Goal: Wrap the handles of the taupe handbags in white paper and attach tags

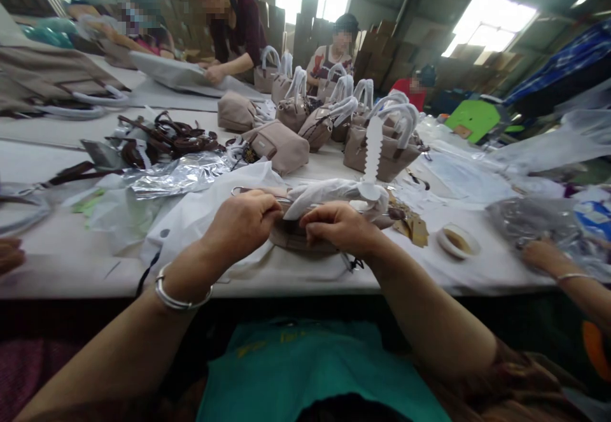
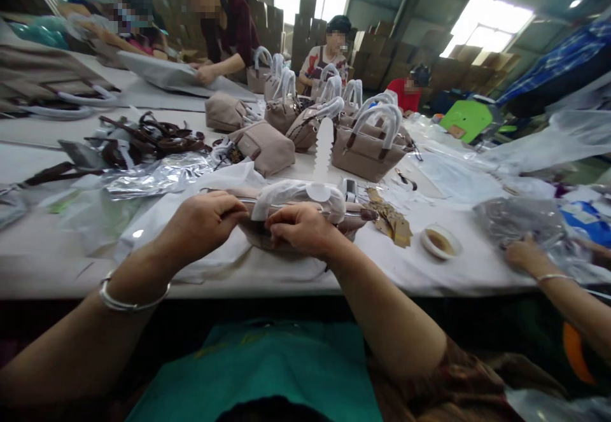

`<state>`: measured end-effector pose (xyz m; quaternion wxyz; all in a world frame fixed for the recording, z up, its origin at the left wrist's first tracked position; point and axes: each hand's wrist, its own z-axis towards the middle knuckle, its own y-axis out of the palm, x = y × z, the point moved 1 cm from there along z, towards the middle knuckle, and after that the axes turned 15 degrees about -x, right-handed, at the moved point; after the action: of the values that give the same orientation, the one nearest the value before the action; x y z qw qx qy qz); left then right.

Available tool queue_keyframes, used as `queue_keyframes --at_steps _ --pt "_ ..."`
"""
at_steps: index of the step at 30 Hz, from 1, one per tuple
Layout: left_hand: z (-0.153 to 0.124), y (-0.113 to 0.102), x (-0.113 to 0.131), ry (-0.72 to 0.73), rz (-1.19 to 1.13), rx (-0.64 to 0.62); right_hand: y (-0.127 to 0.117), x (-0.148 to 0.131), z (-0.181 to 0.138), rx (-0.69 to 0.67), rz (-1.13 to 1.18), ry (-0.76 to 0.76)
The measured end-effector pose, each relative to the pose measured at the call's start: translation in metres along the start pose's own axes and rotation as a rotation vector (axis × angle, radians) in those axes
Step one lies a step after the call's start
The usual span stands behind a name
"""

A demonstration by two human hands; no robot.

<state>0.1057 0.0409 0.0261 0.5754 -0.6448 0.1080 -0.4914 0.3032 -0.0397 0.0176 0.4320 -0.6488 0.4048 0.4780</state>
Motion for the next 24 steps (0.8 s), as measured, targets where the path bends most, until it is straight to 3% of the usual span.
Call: queue_keyframes --at_steps 3,5,7,10,18,24 --pt "-0.014 0.014 0.0 -0.133 -0.513 -0.179 0.01 0.007 0.005 0.003 0.24 -0.01" --pt "-0.023 0.027 -0.001 -0.182 -0.792 -0.273 0.022 0.014 0.008 0.087 0.321 -0.059" --pt "-0.03 0.038 -0.003 -0.181 -0.945 -0.277 0.035 0.021 0.01 0.205 0.362 -0.133" --pt "-0.036 0.051 -0.004 -0.198 -0.969 -0.243 0.054 0.031 0.012 0.356 0.367 -0.209" --pt "-0.03 0.064 -0.003 -0.249 -0.873 -0.354 0.066 0.036 0.028 0.494 0.454 -0.245" --pt "-0.027 0.057 -0.009 -0.334 -0.925 -0.246 0.064 0.046 0.029 0.363 0.453 -0.275"
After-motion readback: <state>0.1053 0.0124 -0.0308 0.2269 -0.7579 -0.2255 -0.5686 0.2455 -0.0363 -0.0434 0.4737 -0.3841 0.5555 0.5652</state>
